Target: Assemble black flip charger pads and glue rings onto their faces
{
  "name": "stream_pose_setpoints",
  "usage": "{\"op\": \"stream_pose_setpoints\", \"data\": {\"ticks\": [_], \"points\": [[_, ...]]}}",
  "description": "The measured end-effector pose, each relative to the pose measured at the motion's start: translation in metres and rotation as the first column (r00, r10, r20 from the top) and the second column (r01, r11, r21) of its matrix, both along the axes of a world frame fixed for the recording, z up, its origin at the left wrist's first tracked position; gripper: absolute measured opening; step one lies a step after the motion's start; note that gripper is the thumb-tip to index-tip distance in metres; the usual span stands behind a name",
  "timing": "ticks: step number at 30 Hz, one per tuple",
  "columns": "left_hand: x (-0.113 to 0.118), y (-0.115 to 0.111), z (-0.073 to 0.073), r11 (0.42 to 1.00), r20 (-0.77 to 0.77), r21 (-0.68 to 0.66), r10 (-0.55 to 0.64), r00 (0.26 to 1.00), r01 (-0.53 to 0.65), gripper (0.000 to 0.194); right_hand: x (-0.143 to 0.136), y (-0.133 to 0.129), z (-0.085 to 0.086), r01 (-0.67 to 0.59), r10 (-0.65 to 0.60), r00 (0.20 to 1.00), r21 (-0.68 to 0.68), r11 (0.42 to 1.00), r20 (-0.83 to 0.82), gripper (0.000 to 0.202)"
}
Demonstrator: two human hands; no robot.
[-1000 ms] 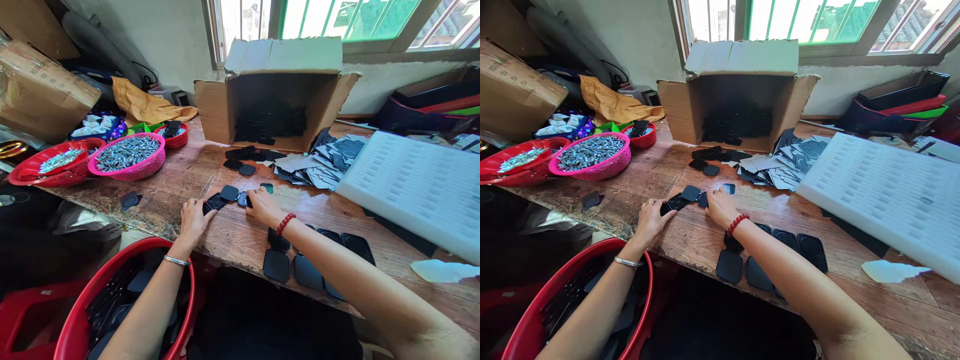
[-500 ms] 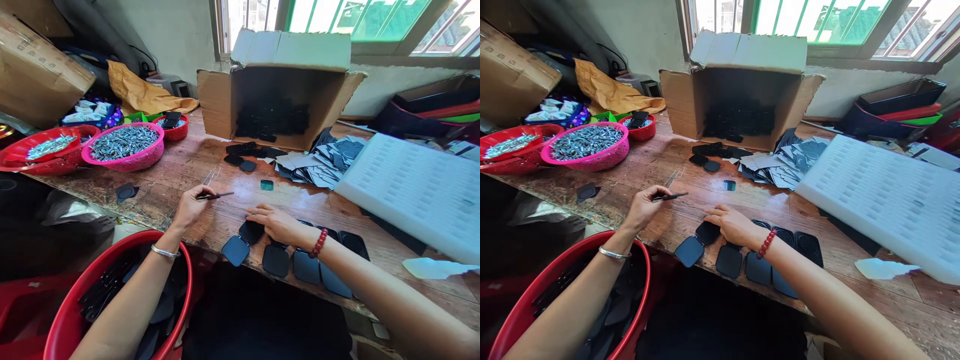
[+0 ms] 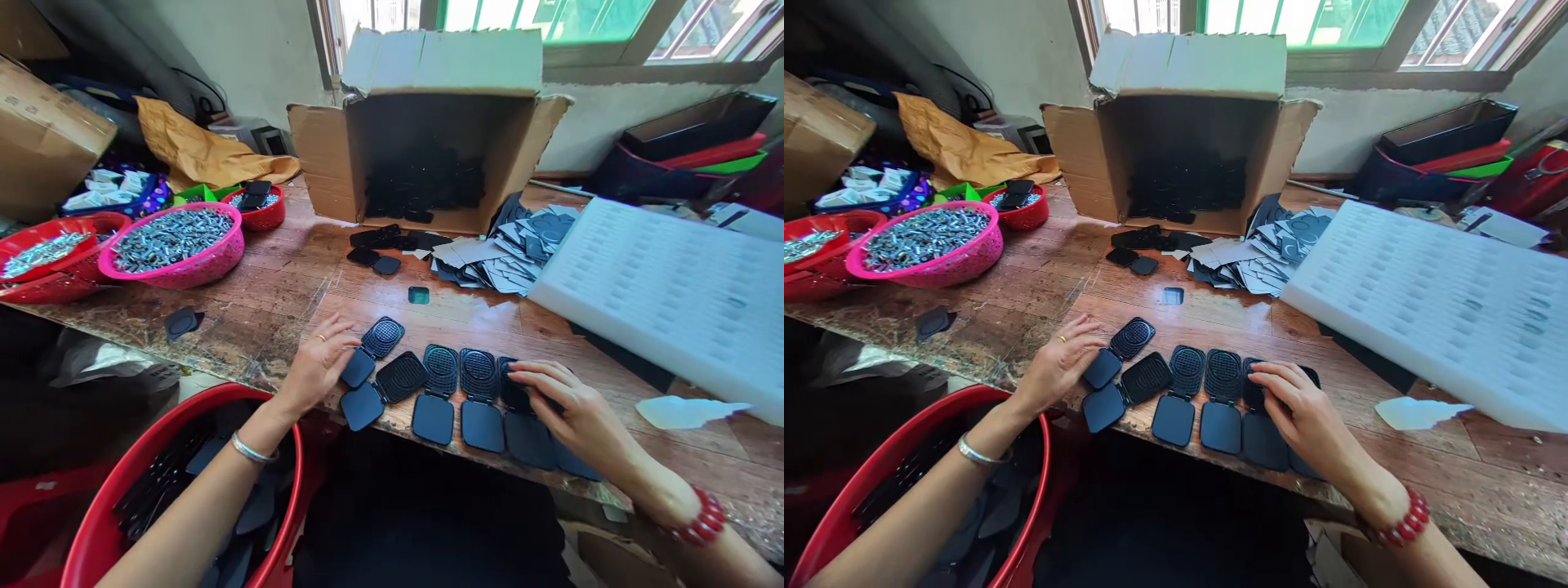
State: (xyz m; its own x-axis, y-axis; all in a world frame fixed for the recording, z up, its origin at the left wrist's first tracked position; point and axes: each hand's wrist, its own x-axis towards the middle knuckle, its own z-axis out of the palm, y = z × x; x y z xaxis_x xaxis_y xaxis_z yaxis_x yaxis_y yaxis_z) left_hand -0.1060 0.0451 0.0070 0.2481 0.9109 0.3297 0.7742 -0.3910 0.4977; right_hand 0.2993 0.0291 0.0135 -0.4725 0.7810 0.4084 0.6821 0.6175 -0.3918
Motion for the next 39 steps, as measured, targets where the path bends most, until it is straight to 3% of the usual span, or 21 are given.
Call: {"op": "stream_pose_setpoints", "data": {"ticks": [2,4,9,13,17,22,28,30,33,36,39], "points": [[0.014,-0.006,-0.001,0.995,-0.083,-0.045,-0.094,0.992,0.09,0.032,-0.006,-0.013,-0.005,-0.002,0.002,1.0,-0.001,1.0,-0.015,0.027],[0.026,-0.006,-0.006,0.988,-0.157,-0.106,-0.125,0.98,0.109,0.04,-0.03,-0.026,-0.006,-0.052,0.052,0.999,0.0,0.999,0.002,0.029],[0.028,0.003,-0.022,0.993,-0.289,-0.082,0.062,0.955,-0.09,0.042,-0.125,-0.045,-0.002,-0.187,0.197,0.96,-0.071,0.98,0.199,0.043],[0.016,0.002,-0.022,0.985,-0.37,-0.024,0.15,0.917,-0.171,0.041,-0.169,-0.03,0.003,-0.198,0.235,0.932,-0.156,0.968,0.277,0.048],[0.012,-0.008,-0.021,0.99,-0.371,-0.018,0.122,0.921,-0.139,0.041,-0.174,0.001,0.006,-0.249,0.295,0.911,-0.187,0.95,0.287,0.038],[0.031,-0.021,-0.025,0.981,-0.339,0.079,0.196,0.92,-0.179,0.038,-0.168,0.022,0.003,-0.271,0.319,0.894,-0.188,0.944,0.314,0.037],[0.046,-0.025,-0.017,0.964,-0.329,0.117,0.265,0.906,-0.239,0.034,-0.143,0.005,0.013,-0.267,0.292,0.917,-0.127,0.955,0.272,0.045],[0.045,-0.023,-0.012,0.976,-0.314,0.095,0.215,0.925,-0.194,0.035,-0.117,-0.004,0.018,-0.228,0.24,0.94,-0.077,0.971,0.243,0.043],[0.05,-0.022,-0.005,0.999,-0.3,0.032,0.018,0.954,-0.008,0.041,-0.061,-0.017,0.012,-0.096,0.095,0.973,-0.007,0.995,0.211,0.037],[0.067,-0.024,-0.003,0.983,-0.313,-0.037,-0.185,0.932,0.182,0.054,-0.001,-0.027,-0.008,0.097,-0.106,0.976,0.054,0.994,0.191,0.038],[0.09,-0.028,-0.005,0.965,-0.343,-0.083,-0.263,0.902,0.25,0.063,0.036,-0.038,-0.029,0.204,-0.215,0.955,0.073,0.976,0.206,0.046]]}}
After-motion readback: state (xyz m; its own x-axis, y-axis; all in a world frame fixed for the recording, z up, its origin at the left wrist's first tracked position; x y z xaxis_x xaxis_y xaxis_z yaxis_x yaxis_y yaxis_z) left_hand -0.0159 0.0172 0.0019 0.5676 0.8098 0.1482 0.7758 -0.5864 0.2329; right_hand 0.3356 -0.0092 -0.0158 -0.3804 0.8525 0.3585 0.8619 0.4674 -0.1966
